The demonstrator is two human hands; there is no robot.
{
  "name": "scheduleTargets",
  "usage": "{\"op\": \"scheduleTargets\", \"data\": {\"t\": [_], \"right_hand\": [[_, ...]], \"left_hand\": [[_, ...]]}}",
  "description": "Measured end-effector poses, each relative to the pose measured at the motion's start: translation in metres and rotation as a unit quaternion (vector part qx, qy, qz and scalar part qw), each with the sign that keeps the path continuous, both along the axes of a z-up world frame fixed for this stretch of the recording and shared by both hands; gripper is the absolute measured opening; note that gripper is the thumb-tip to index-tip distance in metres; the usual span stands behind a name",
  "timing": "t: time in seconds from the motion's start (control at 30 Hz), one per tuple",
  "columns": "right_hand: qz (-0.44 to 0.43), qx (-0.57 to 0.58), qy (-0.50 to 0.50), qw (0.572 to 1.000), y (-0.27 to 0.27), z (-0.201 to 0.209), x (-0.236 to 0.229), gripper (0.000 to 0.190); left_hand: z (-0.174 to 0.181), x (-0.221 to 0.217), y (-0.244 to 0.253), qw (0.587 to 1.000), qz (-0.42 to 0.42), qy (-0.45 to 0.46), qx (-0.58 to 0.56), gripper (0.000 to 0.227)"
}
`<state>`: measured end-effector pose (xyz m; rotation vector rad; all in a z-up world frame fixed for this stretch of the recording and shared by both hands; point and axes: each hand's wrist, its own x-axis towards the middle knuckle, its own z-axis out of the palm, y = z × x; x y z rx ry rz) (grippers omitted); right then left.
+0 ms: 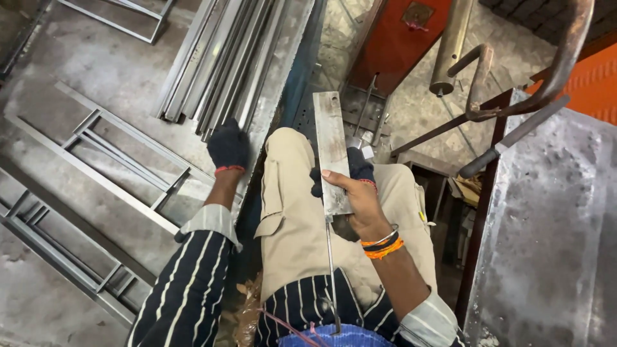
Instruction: The person repeatedly picks up a rectangular metal frame and a metal bar, aligns them, and welds the joints using a handheld welding torch. After each weld, the frame is placed on a nearby metal table. The process is repeated multiple times.
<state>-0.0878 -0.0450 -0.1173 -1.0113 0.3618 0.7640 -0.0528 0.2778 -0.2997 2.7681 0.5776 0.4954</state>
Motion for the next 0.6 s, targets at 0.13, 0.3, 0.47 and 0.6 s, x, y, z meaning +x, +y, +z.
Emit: {"op": "scheduleTargets", "data": {"t": [0.13,0.3,0.47,0.6], "right_hand": [[-0.007,-0.015,-0.004,1.0,-0.002,0.001,0.001,0.02],[-0.005,-0.018,-0.002,1.0,0.0,0.001,0.0,0.022],[0.005,-0.026,0.006,1.0,0.001,-0.003,-0.001,0.023],[0.013,-0.031,0.018,0.999,0.002,-0.005,-0.001,0.023]], "left_hand": [[-0.025,0.008,0.023,0.999,0.027,0.011,0.031,0.012],[0.047,-0.003,0.003,0.999,-0.006,0.026,0.038,0.017],[0.032,-0.006,-0.004,0.98,-0.156,-0.038,0.118,0.042],[0.027,-0.026,-0.015,0.982,-0.132,-0.027,0.135,0.05]]}}
